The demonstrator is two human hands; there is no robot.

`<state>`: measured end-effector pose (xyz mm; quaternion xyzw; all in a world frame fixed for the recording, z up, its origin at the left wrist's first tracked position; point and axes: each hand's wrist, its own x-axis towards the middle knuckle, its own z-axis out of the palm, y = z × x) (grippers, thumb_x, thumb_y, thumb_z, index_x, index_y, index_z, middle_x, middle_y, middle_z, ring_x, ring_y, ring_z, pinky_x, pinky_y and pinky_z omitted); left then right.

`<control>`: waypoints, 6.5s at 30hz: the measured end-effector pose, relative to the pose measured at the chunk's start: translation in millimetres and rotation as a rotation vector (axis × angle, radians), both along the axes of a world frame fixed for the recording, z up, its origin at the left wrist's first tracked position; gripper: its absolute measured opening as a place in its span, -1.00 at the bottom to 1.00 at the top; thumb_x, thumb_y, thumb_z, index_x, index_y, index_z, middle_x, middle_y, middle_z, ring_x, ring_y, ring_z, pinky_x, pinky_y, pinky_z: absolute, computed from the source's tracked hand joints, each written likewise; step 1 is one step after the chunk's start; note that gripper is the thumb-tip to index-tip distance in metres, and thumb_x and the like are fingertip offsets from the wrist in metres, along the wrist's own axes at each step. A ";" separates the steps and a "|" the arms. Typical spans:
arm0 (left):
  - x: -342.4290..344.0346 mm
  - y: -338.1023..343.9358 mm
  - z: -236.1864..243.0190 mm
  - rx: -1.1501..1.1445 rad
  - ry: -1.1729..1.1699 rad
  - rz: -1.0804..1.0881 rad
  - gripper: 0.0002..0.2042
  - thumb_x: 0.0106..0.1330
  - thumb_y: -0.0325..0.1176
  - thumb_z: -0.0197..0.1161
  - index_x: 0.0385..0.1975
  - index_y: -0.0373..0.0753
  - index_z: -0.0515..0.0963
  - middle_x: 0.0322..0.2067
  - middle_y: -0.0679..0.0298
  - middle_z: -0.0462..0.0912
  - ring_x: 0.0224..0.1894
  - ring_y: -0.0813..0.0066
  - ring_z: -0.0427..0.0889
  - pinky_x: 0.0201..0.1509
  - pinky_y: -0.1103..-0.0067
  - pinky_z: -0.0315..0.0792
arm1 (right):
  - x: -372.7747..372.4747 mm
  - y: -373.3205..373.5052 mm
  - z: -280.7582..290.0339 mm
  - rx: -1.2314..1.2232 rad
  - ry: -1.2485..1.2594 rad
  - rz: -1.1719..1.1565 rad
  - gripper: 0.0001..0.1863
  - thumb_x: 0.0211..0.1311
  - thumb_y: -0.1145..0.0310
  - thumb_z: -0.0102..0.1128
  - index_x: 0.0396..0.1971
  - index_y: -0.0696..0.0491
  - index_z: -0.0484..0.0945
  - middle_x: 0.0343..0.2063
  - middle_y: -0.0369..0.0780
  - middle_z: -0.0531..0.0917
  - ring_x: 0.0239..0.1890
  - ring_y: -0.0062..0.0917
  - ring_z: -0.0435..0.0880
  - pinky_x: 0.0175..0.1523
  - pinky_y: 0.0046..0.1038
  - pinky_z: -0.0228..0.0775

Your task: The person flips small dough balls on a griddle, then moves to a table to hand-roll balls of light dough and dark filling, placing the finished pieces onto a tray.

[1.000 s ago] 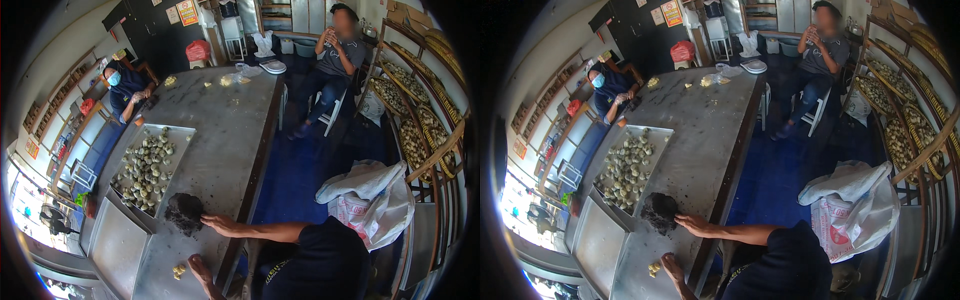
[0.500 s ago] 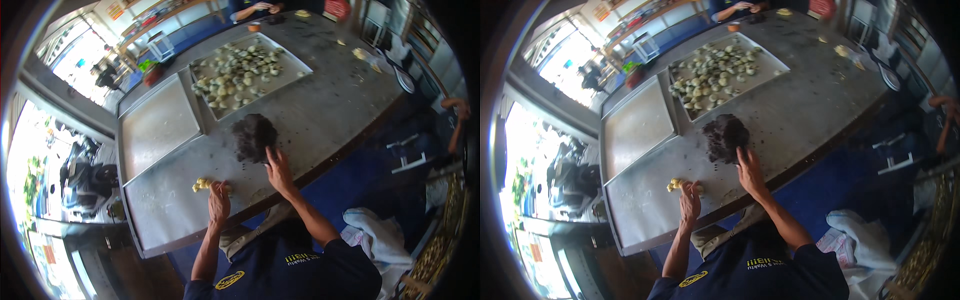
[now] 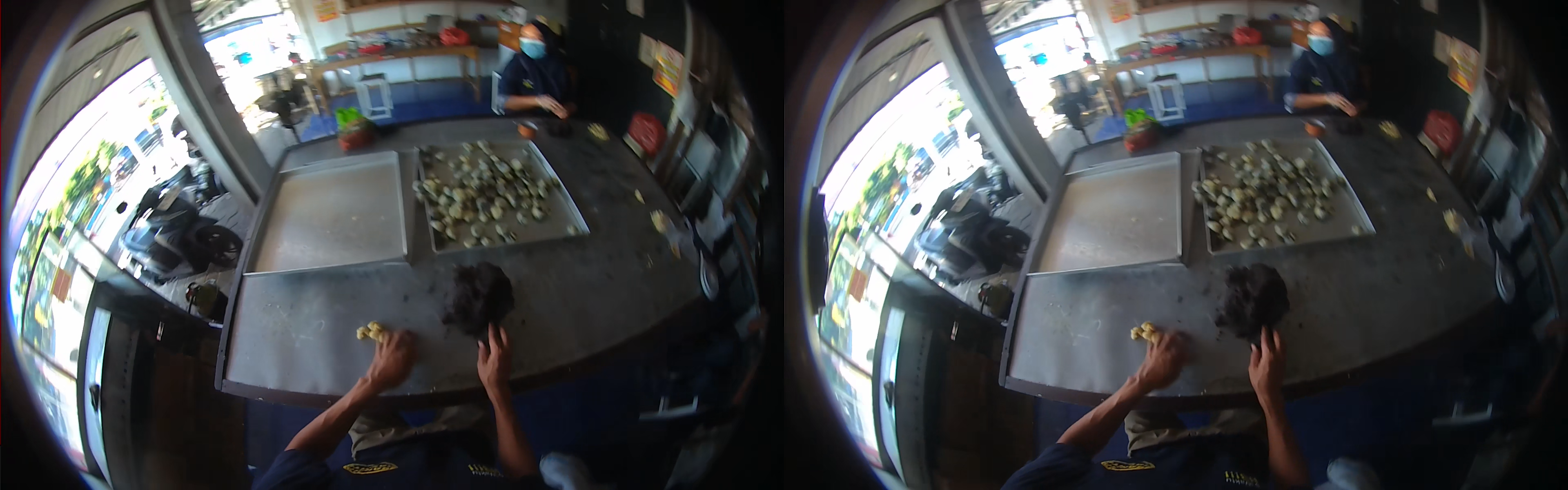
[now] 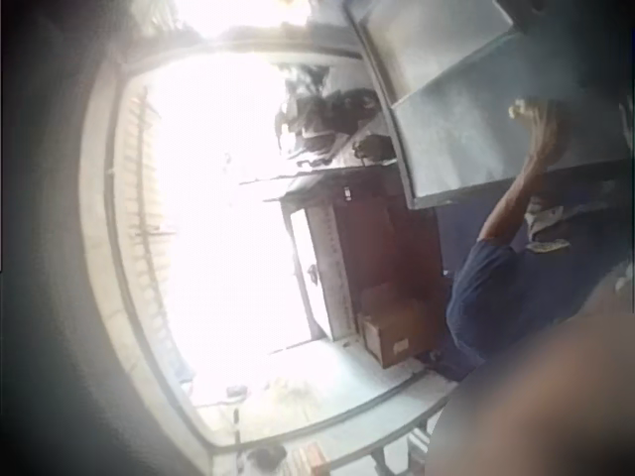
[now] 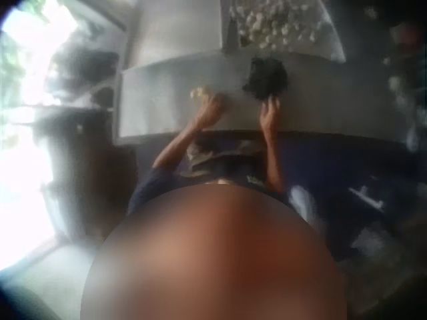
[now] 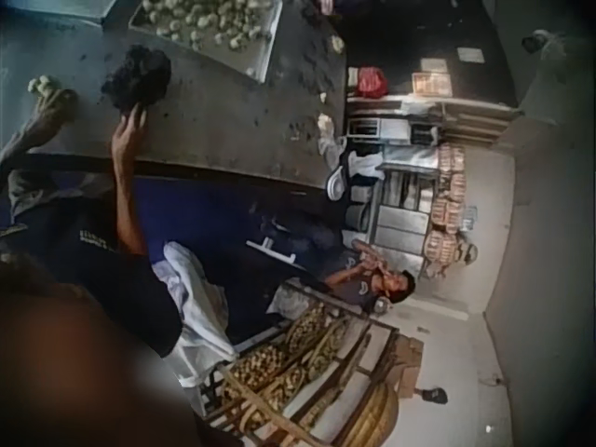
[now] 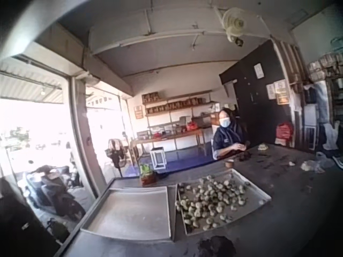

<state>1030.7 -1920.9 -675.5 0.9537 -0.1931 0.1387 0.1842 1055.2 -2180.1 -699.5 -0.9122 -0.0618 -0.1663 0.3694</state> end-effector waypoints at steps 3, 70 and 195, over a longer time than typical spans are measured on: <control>3.2 5.2 43.4 0.017 0.311 -0.028 -0.69 0.23 -0.30 0.21 -0.05 -0.23 0.46 -0.15 0.05 0.51 -0.15 0.03 0.50 -0.09 0.23 0.42 | -1.4 -8.1 -0.9 -0.023 0.018 -0.032 -0.45 0.28 0.35 0.14 0.26 0.11 0.30 0.18 0.07 0.33 0.21 -0.01 0.32 0.24 -0.15 0.23; 447.1 13.6 46.8 0.559 0.337 0.032 -0.57 0.01 -0.16 0.32 -0.15 -0.26 0.47 -0.29 0.07 0.63 -0.18 0.07 0.65 -0.14 0.22 0.56 | 4.1 -9.0 14.6 0.102 0.131 -0.062 -0.46 0.14 0.31 0.29 0.16 0.00 0.46 0.10 -0.02 0.41 0.11 -0.12 0.40 0.17 -0.20 0.28; -19.5 -48.1 -4.8 -0.601 0.377 0.370 -0.76 0.08 -0.46 0.28 -0.24 -0.28 0.49 -0.40 -0.11 0.63 -0.24 -0.13 0.63 -0.27 0.23 0.50 | -35.4 79.2 61.0 0.210 0.047 0.418 -0.71 0.03 0.58 0.26 -0.17 0.19 0.64 -0.24 -0.10 0.68 -0.18 -0.23 0.65 -0.05 -0.40 0.48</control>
